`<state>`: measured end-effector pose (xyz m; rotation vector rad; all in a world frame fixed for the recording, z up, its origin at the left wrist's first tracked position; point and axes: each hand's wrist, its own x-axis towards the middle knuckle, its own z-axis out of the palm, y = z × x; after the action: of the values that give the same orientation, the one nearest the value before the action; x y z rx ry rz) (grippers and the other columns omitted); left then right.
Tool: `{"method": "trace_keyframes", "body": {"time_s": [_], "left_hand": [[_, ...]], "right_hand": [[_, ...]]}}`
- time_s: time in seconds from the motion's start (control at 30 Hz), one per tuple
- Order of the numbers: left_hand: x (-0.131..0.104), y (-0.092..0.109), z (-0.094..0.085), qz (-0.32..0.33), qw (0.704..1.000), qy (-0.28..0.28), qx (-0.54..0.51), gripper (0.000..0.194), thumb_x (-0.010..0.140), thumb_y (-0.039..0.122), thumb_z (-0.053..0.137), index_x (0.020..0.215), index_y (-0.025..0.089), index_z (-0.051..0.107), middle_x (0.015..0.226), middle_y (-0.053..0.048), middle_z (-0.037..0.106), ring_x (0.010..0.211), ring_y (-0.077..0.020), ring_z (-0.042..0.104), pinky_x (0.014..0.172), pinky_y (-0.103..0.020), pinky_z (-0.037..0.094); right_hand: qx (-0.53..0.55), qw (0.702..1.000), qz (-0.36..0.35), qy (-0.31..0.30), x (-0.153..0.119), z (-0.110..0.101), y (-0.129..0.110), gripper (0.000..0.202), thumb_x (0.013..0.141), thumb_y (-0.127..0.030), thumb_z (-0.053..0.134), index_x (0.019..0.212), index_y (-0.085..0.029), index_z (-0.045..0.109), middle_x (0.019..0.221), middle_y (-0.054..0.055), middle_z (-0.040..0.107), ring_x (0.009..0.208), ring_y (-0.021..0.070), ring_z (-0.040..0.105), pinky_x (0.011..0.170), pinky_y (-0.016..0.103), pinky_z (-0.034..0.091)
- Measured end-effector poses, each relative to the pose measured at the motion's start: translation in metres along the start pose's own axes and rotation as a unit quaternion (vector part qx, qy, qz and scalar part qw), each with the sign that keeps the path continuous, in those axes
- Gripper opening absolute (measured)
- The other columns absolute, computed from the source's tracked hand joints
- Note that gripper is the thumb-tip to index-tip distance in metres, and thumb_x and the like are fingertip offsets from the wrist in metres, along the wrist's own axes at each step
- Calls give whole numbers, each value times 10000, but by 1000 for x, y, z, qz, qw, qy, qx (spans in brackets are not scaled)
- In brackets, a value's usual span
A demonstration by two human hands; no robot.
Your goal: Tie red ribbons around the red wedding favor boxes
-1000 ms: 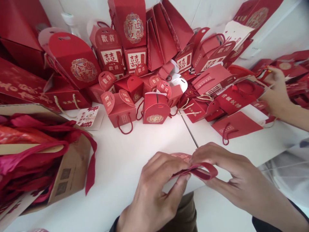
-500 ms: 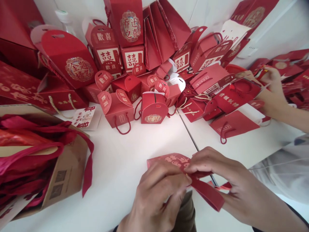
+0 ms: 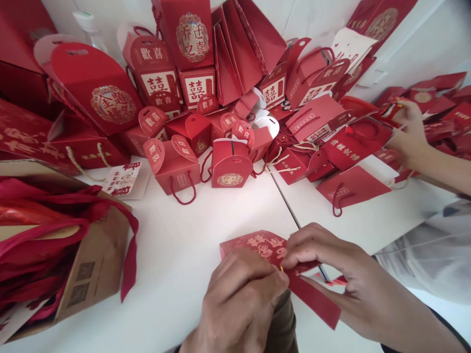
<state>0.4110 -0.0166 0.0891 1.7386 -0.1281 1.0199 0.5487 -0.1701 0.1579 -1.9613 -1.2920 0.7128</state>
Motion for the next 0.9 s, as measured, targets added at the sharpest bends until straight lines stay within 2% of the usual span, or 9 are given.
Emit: {"method": "trace_keyframes", "body": {"time_s": [0.23, 0.3, 0.4, 0.47, 0.57, 0.77, 0.9], "left_hand": [[0, -5, -3, -16, 999, 3, -33, 272, 856, -59, 670, 1066, 109, 710, 948, -67, 701, 859, -152, 680, 774, -291, 613], [-2, -6, -3, -52, 998, -1, -38, 252, 869, -15, 684, 1069, 138, 698, 961, -55, 711, 889, -152, 692, 811, -276, 616], [-4, -4, -5, -127, 991, -19, -33, 322, 903, 72, 702, 1196, 196, 651, 1061, -43, 730, 961, -145, 714, 846, -232, 619], [-4, -2, -6, -146, 988, -39, -20, 344, 921, 99, 688, 1236, 229, 643, 1121, -36, 732, 1008, -141, 718, 863, -215, 620], [-2, 0, -7, -156, 986, -57, -2, 278, 932, 106, 671, 1172, 247, 675, 1123, -23, 733, 1055, -145, 713, 881, -213, 620], [-2, 3, -4, -201, 979, -41, -8, 246, 944, 119, 656, 1141, 266, 666, 1153, -36, 686, 1073, -153, 714, 869, -222, 636], [-3, 3, -2, -190, 982, -19, 2, 242, 921, 102, 665, 1097, 266, 662, 1115, -25, 687, 1043, -141, 718, 874, -210, 622]], "right_hand": [[5, 1000, -28, 6, 4, 2, 0, 118, 1013, -232, 634, 1091, -319, 653, 1079, 2, 648, 1037, 161, 646, 820, 232, 575], [3, 999, -41, 14, 5, 3, 1, 133, 1006, -217, 639, 1087, -322, 648, 1065, -5, 647, 1048, 156, 638, 842, 230, 564], [-10, 998, -55, 19, 4, 3, 4, 212, 1000, -202, 639, 1159, -341, 649, 1114, -8, 644, 1089, 152, 624, 878, 230, 542], [-15, 998, -53, 21, 3, 3, 5, 225, 1003, -201, 631, 1177, -341, 653, 1128, -5, 639, 1090, 149, 621, 868, 226, 536], [-9, 999, -44, 22, 3, 4, 6, 147, 1012, -214, 620, 1109, -315, 663, 1107, -2, 632, 1065, 146, 624, 859, 223, 527], [10, 1000, -20, 22, 6, 6, 2, 175, 1048, -280, 590, 1198, -363, 627, 1127, -20, 638, 1099, 141, 622, 921, 237, 514], [17, 999, -17, 33, 9, 9, 0, 120, 1055, -306, 562, 1156, -337, 618, 1136, -4, 639, 1089, 150, 634, 905, 235, 529]]}}
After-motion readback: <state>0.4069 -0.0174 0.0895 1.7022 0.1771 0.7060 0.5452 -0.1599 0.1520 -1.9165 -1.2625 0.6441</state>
